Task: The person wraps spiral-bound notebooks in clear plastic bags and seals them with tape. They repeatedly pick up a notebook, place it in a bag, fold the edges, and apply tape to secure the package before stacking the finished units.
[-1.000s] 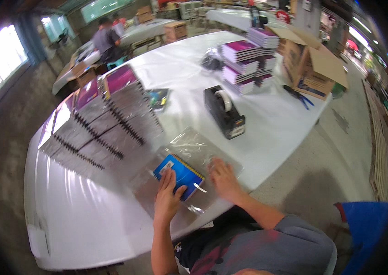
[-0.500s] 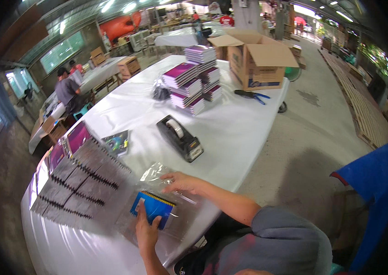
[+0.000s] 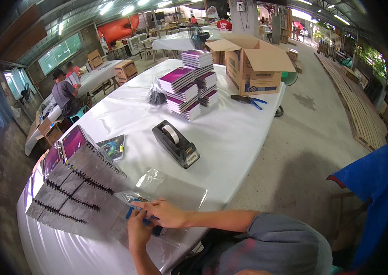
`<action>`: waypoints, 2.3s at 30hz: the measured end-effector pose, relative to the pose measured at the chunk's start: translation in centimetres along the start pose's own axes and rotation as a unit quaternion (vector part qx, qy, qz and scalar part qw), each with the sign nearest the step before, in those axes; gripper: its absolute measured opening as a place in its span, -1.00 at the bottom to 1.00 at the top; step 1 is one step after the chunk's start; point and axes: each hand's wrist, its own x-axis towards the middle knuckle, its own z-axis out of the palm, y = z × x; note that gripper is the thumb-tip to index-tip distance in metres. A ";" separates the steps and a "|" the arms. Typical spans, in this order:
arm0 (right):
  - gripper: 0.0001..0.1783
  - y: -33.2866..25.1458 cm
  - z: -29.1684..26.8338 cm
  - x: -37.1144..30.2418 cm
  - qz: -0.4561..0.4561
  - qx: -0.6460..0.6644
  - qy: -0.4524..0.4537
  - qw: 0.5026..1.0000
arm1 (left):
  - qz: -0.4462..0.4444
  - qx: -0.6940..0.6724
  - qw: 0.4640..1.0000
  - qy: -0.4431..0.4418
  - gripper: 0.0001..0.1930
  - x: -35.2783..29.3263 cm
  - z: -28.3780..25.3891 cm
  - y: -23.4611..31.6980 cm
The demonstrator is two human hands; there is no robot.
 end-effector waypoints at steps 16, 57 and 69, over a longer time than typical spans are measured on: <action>-0.37 0.6 -5.9 6.2 -0.072 0.197 -0.348 0.914 | -0.012 -0.080 0.994 0.077 -0.38 -1.6 0.7 -0.7; -0.12 2.6 -0.6 8.9 -0.101 0.032 -0.409 0.906 | -0.045 -0.395 0.886 0.240 0.02 -1.9 5.6 -2.9; 0.08 0.3 -2.1 8.3 -0.094 -0.031 -0.365 0.926 | -0.178 -0.151 0.961 0.147 -0.28 -3.0 3.6 -3.8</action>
